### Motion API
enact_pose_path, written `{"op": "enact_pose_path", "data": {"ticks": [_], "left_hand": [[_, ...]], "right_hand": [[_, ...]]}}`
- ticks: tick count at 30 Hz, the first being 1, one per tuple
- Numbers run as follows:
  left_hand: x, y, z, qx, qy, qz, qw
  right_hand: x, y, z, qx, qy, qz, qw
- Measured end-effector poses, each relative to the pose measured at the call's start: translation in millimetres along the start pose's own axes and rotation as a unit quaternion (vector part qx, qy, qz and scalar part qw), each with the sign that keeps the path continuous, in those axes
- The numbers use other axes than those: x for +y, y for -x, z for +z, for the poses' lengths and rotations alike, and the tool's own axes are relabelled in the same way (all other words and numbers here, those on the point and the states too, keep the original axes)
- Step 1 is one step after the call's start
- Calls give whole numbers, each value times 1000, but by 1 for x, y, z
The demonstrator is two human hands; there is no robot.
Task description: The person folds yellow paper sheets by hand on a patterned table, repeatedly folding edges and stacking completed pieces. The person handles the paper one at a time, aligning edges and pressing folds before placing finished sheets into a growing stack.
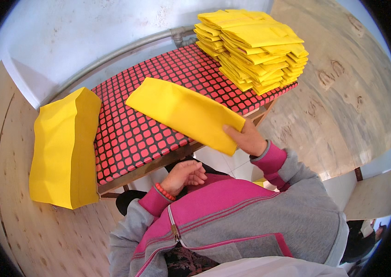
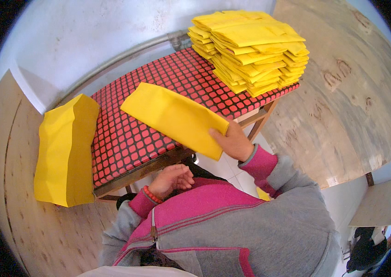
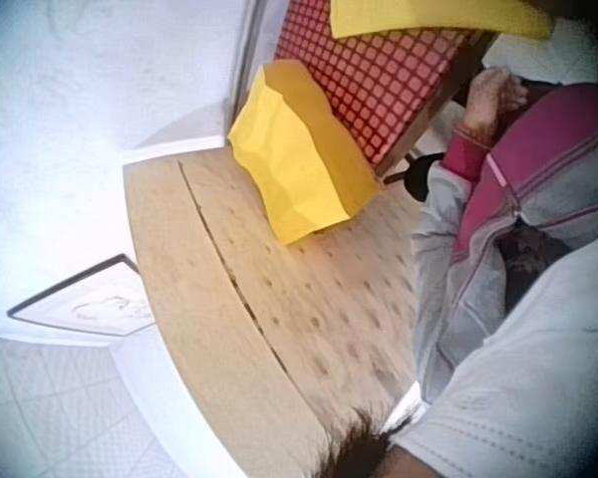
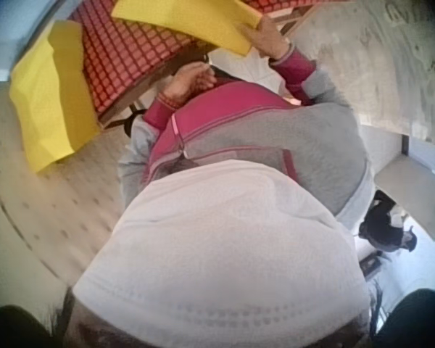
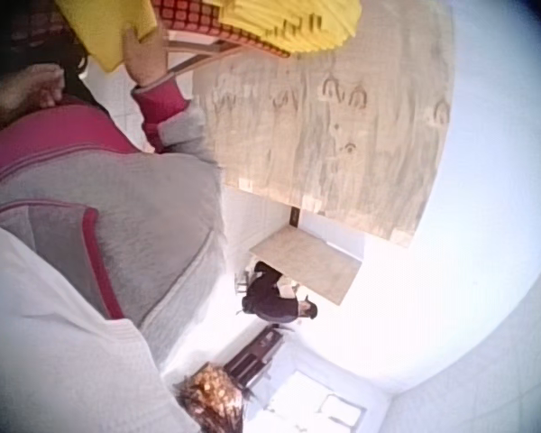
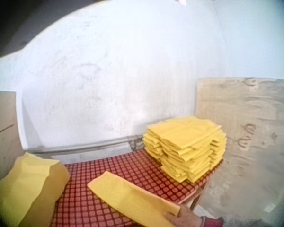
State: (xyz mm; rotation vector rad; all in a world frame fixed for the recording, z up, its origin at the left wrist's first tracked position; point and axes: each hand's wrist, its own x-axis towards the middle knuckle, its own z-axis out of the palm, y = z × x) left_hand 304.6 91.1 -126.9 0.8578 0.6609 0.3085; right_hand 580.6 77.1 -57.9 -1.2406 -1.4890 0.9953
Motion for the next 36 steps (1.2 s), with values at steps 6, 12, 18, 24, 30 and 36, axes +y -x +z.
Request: {"op": "enact_pose_path", "data": {"ticks": [6, 12, 18, 24, 30, 36], "left_hand": [[-49, -13, -54, 94, 67, -28, 993], [-96, -14, -109, 186, 171, 15, 967], [-182, -1, -183, 222, 70, 32, 972], [-306, -13, -269, 293, -117, 1, 949], [-347, -19, -317, 197, -593, 132, 770], [-348, -13, -319, 155, -696, 48, 700]], "right_hand": [[-48, -30, -25, -2, -124, -3, 992], [-76, -47, -88, 12, -31, -48, 998], [-89, -79, -212, 30, -366, -46, 929], [-85, -121, -314, 177, -309, -24, 934], [-61, -165, -354, 263, -239, 38, 934], [-48, -174, -373, 251, -237, 65, 936]]}}
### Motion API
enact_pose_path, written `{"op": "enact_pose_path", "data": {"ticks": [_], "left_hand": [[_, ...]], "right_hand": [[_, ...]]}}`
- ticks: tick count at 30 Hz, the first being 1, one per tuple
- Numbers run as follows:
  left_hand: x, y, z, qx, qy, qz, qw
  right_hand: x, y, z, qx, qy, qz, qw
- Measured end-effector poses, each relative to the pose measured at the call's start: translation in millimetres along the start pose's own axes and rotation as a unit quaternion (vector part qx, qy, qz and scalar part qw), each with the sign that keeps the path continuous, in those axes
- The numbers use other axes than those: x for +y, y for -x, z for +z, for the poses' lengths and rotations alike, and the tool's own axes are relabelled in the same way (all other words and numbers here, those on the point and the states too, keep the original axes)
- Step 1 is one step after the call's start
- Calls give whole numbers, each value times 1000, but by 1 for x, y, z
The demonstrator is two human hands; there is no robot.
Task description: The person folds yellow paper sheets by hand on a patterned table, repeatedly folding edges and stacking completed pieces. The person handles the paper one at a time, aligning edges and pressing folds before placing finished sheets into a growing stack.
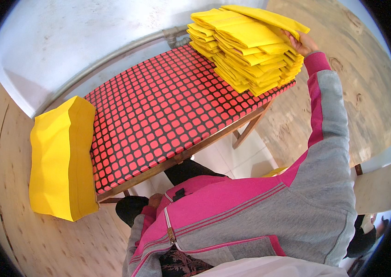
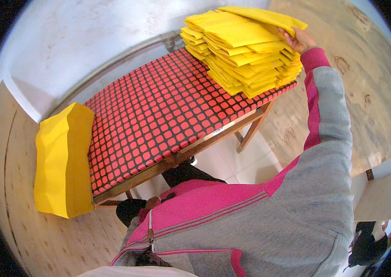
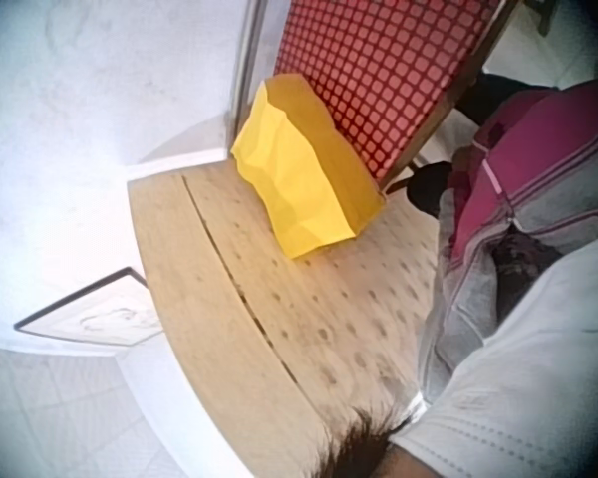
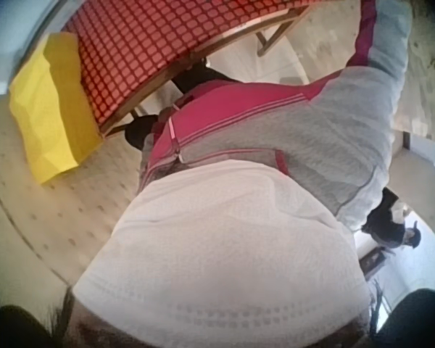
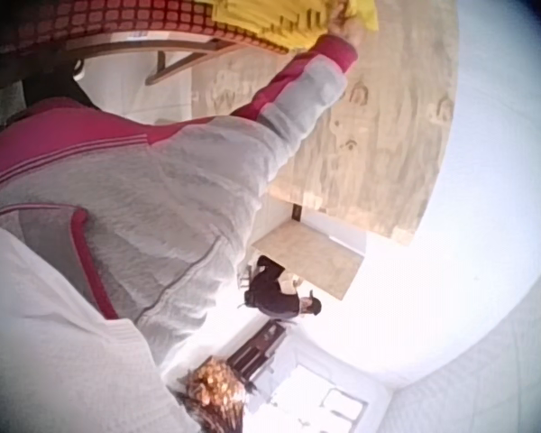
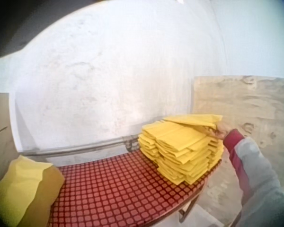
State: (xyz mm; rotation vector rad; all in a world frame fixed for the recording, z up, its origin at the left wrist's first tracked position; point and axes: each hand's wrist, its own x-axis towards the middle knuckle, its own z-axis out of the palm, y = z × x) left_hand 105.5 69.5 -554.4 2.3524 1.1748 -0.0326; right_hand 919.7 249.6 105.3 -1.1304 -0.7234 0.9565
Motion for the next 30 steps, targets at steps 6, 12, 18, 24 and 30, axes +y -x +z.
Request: {"op": "enact_pose_path", "data": {"ticks": [6, 12, 18, 24, 30], "left_hand": [[-1, 2, 4, 54, 48, 0, 997], [-5, 6, 5, 42, 66, -21, 997], [-5, 6, 2, 37, 72, -34, 996], [-3, 7, -2, 36, 78, -44, 995], [-5, 9, -3, 33, 79, -54, 995]], "right_hand": [[3, 6, -7, -8, -5, 24, 1000], [4, 25, -20, 25, 84, -3, 996], [9, 38, -38, 109, 135, -28, 984], [12, 24, -50, 84, 162, -72, 980], [15, 13, -58, 162, 152, -90, 971]]}}
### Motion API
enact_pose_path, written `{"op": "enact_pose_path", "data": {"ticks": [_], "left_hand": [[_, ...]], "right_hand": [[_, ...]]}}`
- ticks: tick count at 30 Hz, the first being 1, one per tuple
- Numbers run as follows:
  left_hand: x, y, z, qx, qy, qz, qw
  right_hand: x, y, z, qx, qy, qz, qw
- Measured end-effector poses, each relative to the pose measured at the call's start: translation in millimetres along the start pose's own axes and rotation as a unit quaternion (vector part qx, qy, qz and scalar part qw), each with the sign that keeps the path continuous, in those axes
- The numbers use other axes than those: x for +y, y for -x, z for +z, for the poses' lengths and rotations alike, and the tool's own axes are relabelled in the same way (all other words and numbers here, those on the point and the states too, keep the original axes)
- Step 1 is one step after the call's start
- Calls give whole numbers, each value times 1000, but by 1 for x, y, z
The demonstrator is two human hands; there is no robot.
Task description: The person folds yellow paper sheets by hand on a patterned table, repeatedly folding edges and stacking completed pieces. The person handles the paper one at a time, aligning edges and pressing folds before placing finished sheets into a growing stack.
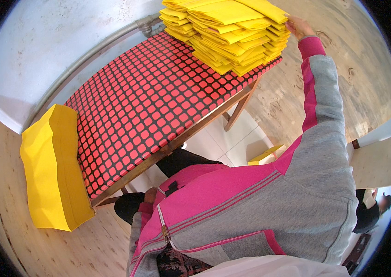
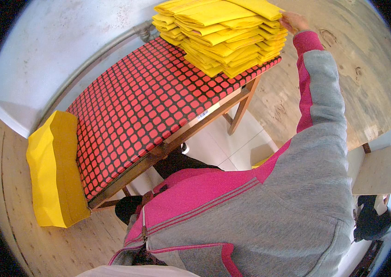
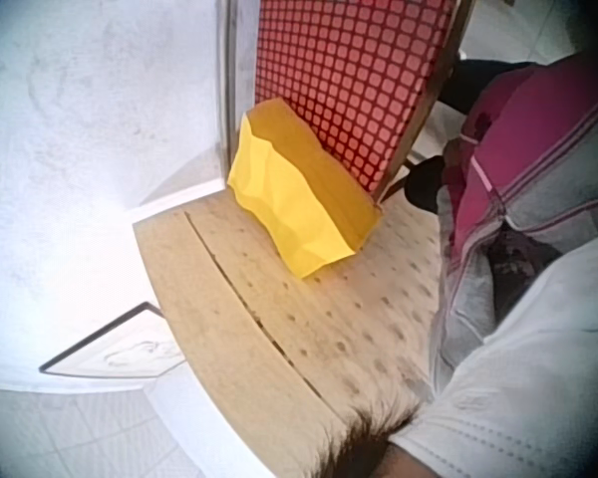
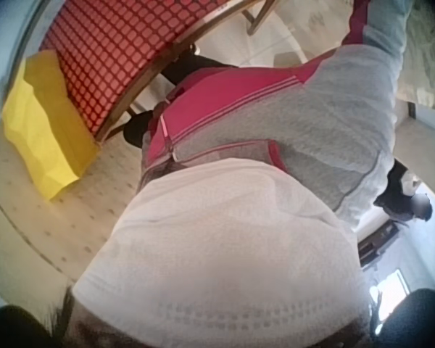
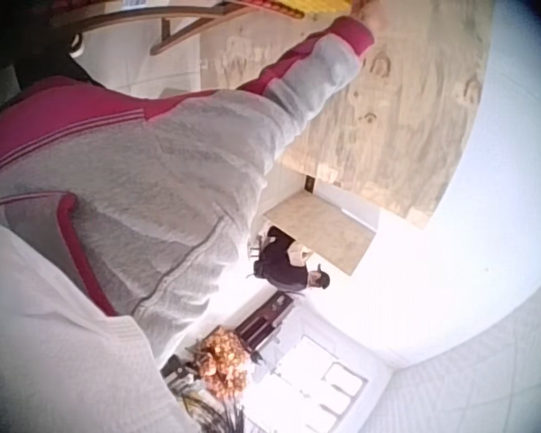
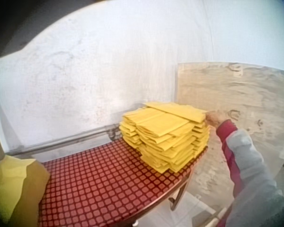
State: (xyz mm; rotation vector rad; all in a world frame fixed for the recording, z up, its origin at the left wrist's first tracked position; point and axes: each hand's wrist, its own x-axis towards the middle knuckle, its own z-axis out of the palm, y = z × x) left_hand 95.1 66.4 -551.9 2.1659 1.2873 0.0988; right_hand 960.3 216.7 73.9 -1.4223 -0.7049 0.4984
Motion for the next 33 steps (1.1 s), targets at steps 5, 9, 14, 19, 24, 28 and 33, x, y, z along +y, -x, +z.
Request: {"op": "enact_pose_path", "data": {"ticks": [5, 9, 14, 19, 24, 28, 33], "left_hand": [[-1, 0, 0, 0, 3, -3, 1000], [-3, -1, 2, 12, 9, 6, 1000], [-5, -4, 21, 62, 56, 26, 996], [35, -13, 8, 127, 179, -16, 975], [105, 12, -65, 63, 402, -181, 896], [141, 26, -92, 86, 514, -215, 826], [139, 29, -86, 137, 605, -261, 740]], "right_hand": [[2, 5, -13, -42, 190, -18, 981], [11, 22, -30, 42, 202, -98, 973], [55, 107, -40, 125, 160, -162, 966], [145, 271, 39, -300, 204, 22, 932], [180, 410, 164, -664, 112, 137, 727], [171, 472, 248, -742, 99, -158, 644], [193, 506, 339, -698, 103, -257, 660]]}}
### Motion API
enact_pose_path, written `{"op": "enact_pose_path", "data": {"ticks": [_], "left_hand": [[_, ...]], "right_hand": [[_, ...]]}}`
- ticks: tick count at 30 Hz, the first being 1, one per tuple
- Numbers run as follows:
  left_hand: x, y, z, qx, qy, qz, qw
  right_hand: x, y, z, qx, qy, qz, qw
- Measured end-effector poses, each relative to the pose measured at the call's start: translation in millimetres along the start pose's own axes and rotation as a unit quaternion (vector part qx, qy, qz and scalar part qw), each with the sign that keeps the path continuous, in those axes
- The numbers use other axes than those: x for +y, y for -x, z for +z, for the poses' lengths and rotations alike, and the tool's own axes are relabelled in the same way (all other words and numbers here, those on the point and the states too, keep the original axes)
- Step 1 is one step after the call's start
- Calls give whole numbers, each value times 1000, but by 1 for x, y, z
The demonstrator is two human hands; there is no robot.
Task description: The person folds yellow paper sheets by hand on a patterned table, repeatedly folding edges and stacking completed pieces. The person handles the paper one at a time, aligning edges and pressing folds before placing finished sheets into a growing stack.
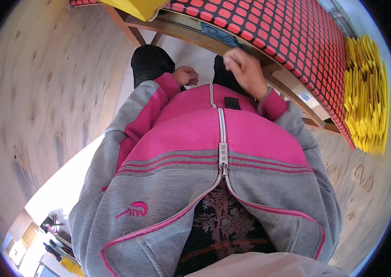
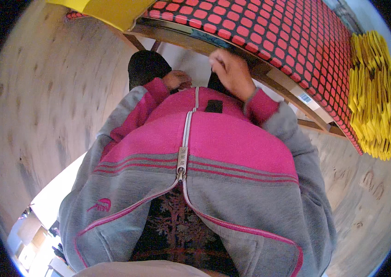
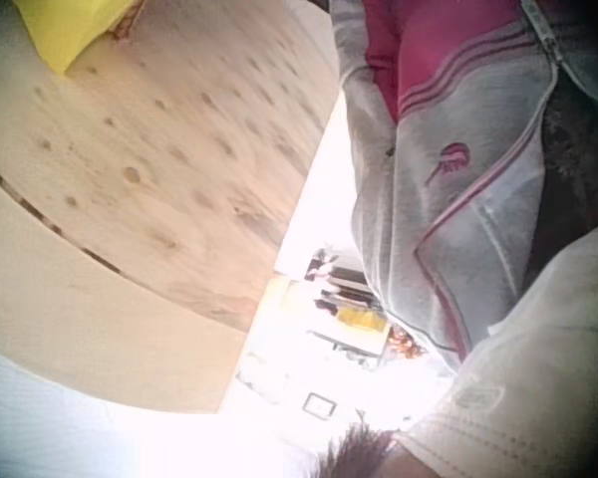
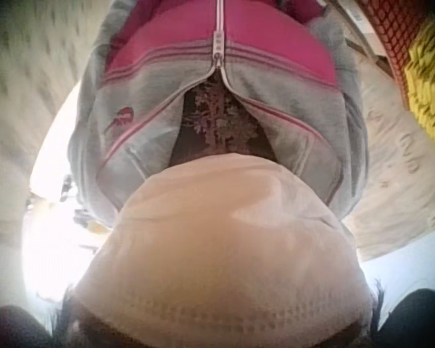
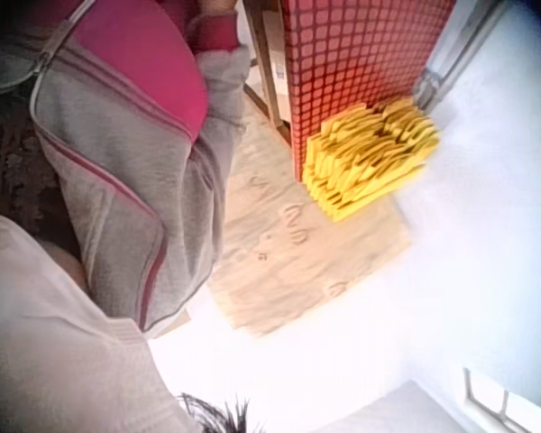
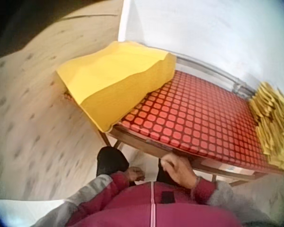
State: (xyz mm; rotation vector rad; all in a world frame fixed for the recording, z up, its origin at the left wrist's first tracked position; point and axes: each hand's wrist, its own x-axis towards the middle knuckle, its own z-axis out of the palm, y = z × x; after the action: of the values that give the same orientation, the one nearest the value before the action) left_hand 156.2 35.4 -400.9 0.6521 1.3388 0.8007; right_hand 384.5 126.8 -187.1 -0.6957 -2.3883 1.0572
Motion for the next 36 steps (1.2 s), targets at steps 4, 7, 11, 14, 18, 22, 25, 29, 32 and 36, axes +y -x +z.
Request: {"op": "enact_pose_path", "data": {"ticks": [4, 7, 11, 14, 18, 22, 25, 29, 32, 36], "left_hand": [[-8, -6, -10, -61, 68, 52, 994], [-11, -8, -16, -86, 26, 88, 992], [-13, -13, -15, -83, 48, 68, 993], [-16, -16, -11, -78, 91, 72, 990], [-20, -22, -11, -58, 69, 49, 995], [-22, -24, -12, -71, 70, 43, 994], [-19, -22, -11, -80, 71, 50, 993], [-12, -16, -7, -36, 8, 14, 999], [-7, -13, -4, -39, 2, 25, 999], [-1, -6, -2, -34, 15, 30, 999]], "right_hand": [[51, -48, 14, 130, 322, -62, 936], [79, -59, 19, 188, 418, -79, 885], [95, -63, 25, 203, 400, -54, 892], [97, -66, 26, 185, 360, -13, 914], [97, -66, 25, 261, 237, -56, 934], [96, -64, 27, 237, 251, -48, 937], [97, -60, 26, 211, 311, -52, 925], [101, -56, 29, 262, 320, -52, 909], [107, -59, 33, 272, 262, -46, 925], [102, -60, 34, 256, 268, -18, 929]]}}
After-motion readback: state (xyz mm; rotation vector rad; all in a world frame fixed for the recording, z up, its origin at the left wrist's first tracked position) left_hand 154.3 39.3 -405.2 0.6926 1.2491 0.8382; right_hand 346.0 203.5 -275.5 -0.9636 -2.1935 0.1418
